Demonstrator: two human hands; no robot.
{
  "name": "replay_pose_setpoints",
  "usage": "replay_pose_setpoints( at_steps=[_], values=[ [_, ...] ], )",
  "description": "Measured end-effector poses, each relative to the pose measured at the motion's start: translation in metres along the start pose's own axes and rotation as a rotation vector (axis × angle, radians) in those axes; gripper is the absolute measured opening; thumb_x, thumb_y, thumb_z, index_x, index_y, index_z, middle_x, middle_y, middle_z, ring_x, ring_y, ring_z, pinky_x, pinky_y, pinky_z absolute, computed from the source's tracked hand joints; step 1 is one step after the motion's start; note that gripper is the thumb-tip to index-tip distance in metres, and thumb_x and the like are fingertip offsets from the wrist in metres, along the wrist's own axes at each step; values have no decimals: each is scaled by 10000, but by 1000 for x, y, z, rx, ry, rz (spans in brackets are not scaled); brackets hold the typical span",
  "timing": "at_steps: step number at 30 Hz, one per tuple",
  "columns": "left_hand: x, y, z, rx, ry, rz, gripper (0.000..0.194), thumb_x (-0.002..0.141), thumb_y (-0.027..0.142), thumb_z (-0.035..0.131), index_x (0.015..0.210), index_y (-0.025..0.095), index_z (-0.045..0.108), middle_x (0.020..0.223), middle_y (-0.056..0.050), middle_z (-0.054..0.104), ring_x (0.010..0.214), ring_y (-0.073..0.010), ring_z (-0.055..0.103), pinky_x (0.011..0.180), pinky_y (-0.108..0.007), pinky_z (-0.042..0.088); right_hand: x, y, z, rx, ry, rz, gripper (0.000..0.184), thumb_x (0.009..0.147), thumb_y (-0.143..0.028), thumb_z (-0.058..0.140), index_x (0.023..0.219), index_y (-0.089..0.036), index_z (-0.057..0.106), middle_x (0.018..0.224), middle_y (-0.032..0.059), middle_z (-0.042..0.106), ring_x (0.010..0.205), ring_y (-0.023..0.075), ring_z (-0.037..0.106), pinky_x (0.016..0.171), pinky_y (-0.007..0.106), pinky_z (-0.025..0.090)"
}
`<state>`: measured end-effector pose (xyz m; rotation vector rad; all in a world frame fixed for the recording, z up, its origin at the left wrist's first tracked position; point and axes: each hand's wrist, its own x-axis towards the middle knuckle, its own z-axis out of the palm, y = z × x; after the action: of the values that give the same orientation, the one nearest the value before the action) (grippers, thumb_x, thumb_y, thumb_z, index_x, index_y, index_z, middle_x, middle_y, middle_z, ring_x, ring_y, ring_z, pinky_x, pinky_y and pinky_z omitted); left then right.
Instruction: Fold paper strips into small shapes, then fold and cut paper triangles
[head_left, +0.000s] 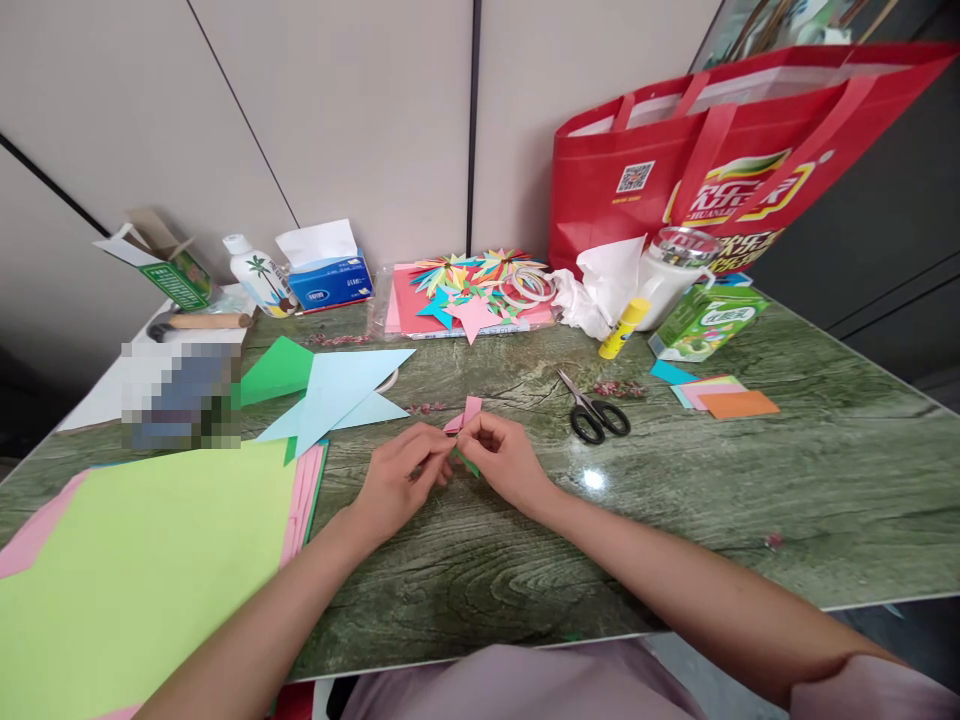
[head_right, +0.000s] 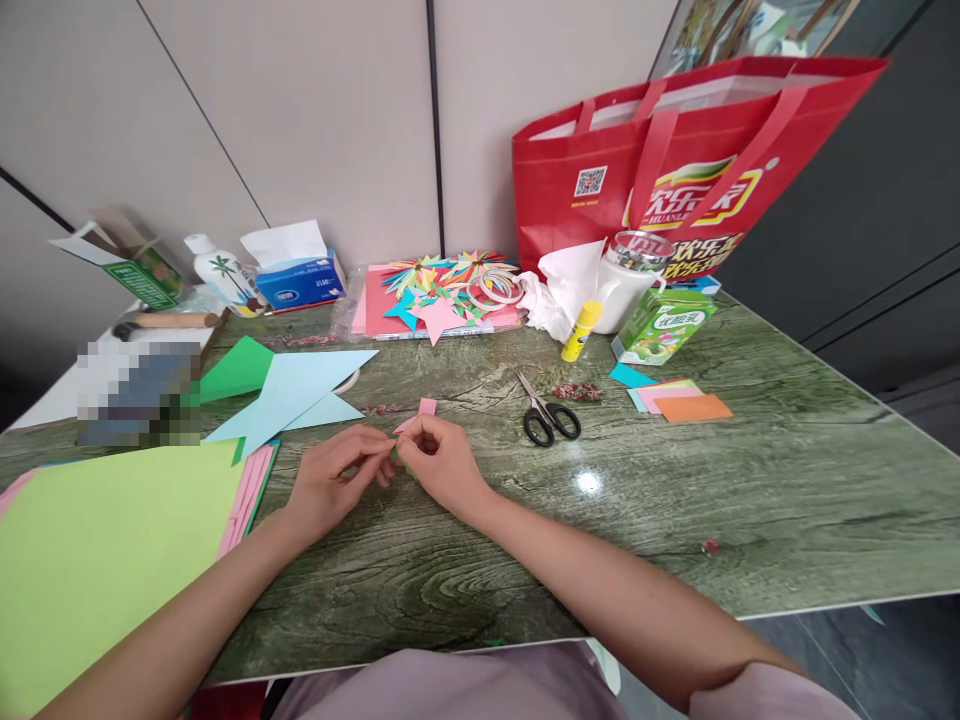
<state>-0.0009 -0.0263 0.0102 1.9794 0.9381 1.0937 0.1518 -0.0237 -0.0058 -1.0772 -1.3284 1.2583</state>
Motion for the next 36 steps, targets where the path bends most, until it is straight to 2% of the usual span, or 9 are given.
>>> replay_pose_setpoints(
  at_steps=[2, 4, 6, 9, 11, 17, 25, 29, 36],
  values=[
    [2, 4, 0, -93, 0, -128, 107, 801, 237, 560, 813, 166, 638, 727, -32, 625, 535, -108, 602, 496, -228, 499, 0, -1, -1, 2, 8, -3, 140, 702, -187, 520, 570, -170, 477, 537, -47, 476, 478, 70, 416, 474, 196, 353],
    [6, 6, -1, -230, -14, -347, 165, 821, 284, 537, 778, 148, 620, 606, -14, 625, 497, -122, 611, 513, -244, 508, 0, -1, -1, -7, 12, -23, 138, 707, -193, 529, 576, -169, 490, 543, -43, 488, 474, 70, 418, 471, 197, 356],
    [9, 6, -2, -424, -12, -492, 219, 827, 324, 526, 737, 138, 601, 581, -19, 637, 500, -134, 618, 518, -258, 516, 0, -1, -1, -32, 17, -52, 126, 710, -199, 541, 591, -164, 518, 566, -32, 519, 493, 75, 442, 484, 201, 371],
    [12, 3, -4, -631, -36, -608, 232, 799, 326, 572, 692, 122, 598, 608, -32, 660, 517, -125, 620, 546, -252, 524, 0, 0, -2, -69, 14, -73, 125, 716, -215, 554, 605, -160, 545, 596, -18, 552, 519, 82, 465, 500, 203, 387],
    [12, 2, -6, -683, -53, -658, 207, 760, 306, 626, 685, 113, 610, 617, -38, 673, 524, -118, 624, 566, -245, 525, -1, 0, -2, -79, 8, -76, 136, 718, -225, 559, 601, -160, 540, 601, -16, 554, 522, 82, 465, 499, 203, 386],
    [11, 3, -7, -651, -19, -693, 177, 616, 227, 752, 675, 106, 637, 606, -32, 682, 541, -132, 640, 579, -258, 535, -1, 1, -1, -139, -15, -91, 154, 732, -219, 551, 590, -167, 522, 579, -21, 531, 526, 88, 460, 507, 209, 383],
    [12, 1, -10, -654, -8, -751, 202, 608, 248, 756, 726, 112, 665, 639, -30, 688, 562, -146, 653, 597, -279, 550, -2, 5, -1, -172, -34, -130, 102, 766, -231, 534, 690, -173, 570, 629, -6, 572, 566, 105, 505, 536, 217, 408],
    [11, 1, -9, -529, 17, -714, 188, 626, 269, 740, 697, 113, 664, 625, -40, 690, 566, -149, 650, 586, -273, 545, -2, 4, -1, -171, -60, -121, 113, 783, -217, 522, 700, -165, 579, 624, -8, 570, 560, 98, 502, 529, 208, 395],
    [12, -1, -9, -489, 87, -668, 182, 592, 255, 754, 667, 115, 665, 579, -14, 666, 507, -114, 607, 547, -231, 515, -3, 5, 0, -155, -85, -101, 110, 790, -247, 521, 760, -168, 591, 634, -7, 569, 558, 99, 505, 511, 204, 394]
  ],
)
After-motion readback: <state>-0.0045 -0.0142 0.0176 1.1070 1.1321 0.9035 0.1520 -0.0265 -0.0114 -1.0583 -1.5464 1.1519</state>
